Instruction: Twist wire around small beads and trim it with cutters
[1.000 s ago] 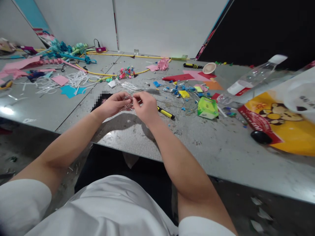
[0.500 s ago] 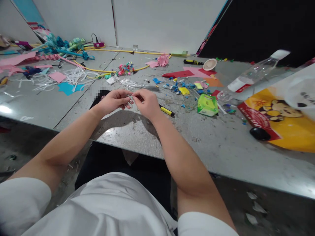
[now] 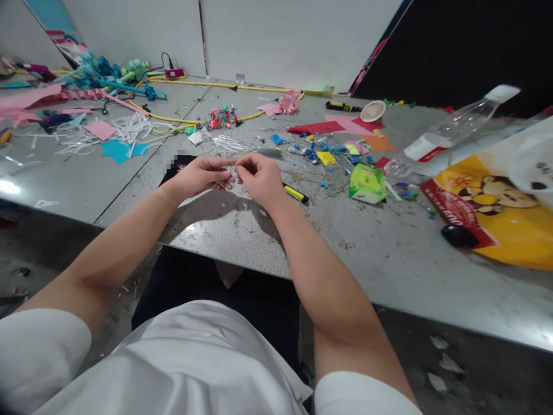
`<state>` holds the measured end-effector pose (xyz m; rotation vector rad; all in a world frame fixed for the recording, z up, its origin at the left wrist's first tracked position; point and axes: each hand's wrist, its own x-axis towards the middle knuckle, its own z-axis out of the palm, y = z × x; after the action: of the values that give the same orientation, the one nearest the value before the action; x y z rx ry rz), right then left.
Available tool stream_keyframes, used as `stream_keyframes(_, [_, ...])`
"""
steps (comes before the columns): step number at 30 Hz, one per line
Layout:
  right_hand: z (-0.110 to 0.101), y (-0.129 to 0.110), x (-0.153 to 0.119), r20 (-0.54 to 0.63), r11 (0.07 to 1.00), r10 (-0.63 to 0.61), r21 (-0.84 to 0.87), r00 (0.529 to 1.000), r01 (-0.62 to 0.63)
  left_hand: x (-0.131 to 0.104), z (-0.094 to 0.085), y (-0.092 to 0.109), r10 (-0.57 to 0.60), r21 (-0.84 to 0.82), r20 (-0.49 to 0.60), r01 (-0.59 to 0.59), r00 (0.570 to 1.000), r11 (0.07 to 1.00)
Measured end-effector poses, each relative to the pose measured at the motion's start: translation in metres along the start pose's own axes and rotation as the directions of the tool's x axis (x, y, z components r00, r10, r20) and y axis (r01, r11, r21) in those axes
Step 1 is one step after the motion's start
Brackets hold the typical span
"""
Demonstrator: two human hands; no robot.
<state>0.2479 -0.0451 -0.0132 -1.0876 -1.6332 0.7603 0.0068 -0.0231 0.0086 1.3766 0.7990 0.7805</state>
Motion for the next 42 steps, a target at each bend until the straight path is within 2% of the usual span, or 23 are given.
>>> stream_keyframes(5, [0.008, 0.005, 0.001, -0.026, 0.993, 0.04, 0.108, 0.999, -0.037, 0.006, -0.004, -0.007, 0.047, 0.055, -0.004, -0.047, 0.999, 0.997])
stream_keyframes(8, [0.016, 0.009, 0.003, -0.05, 0.97, 0.067, 0.237, 0.996, -0.053, 0.01, -0.006, -0.01, 0.129, 0.098, -0.007, -0.128, 0.992, 0.987])
stream_keyframes(12, [0.022, 0.012, 0.005, -0.057, 0.929, 0.161, 0.346, 0.985, -0.131, 0.012, -0.006, -0.011, 0.222, 0.181, -0.024, -0.214, 0.975, 0.96])
stream_keyframes(20, [0.023, 0.012, 0.004, -0.077, 0.905, 0.183, 0.402, 0.98, -0.137, 0.01, -0.001, -0.009, 0.196, 0.182, -0.093, -0.177, 0.976, 0.967])
stream_keyframes(25, [0.028, 0.01, 0.001, -0.156, 0.922, 0.201, 0.362, 0.967, -0.133, 0.007, 0.002, -0.007, 0.191, 0.162, -0.122, -0.17, 0.974, 0.972])
stream_keyframes(29, [0.028, 0.012, 0.0, -0.189, 0.943, 0.164, 0.318, 0.968, -0.098, 0.006, 0.002, -0.006, 0.161, 0.154, -0.124, -0.142, 0.979, 0.978])
stream_keyframes(35, [0.026, 0.011, -0.001, -0.201, 0.972, 0.099, 0.231, 0.975, -0.051, 0.006, 0.003, -0.007, 0.159, 0.147, -0.136, -0.139, 0.978, 0.979])
stream_keyframes(42, [0.029, 0.004, -0.007, -0.155, 0.984, 0.068, 0.171, 0.986, -0.041, 0.006, 0.003, -0.01, 0.155, 0.077, -0.148, -0.145, 0.977, 0.986])
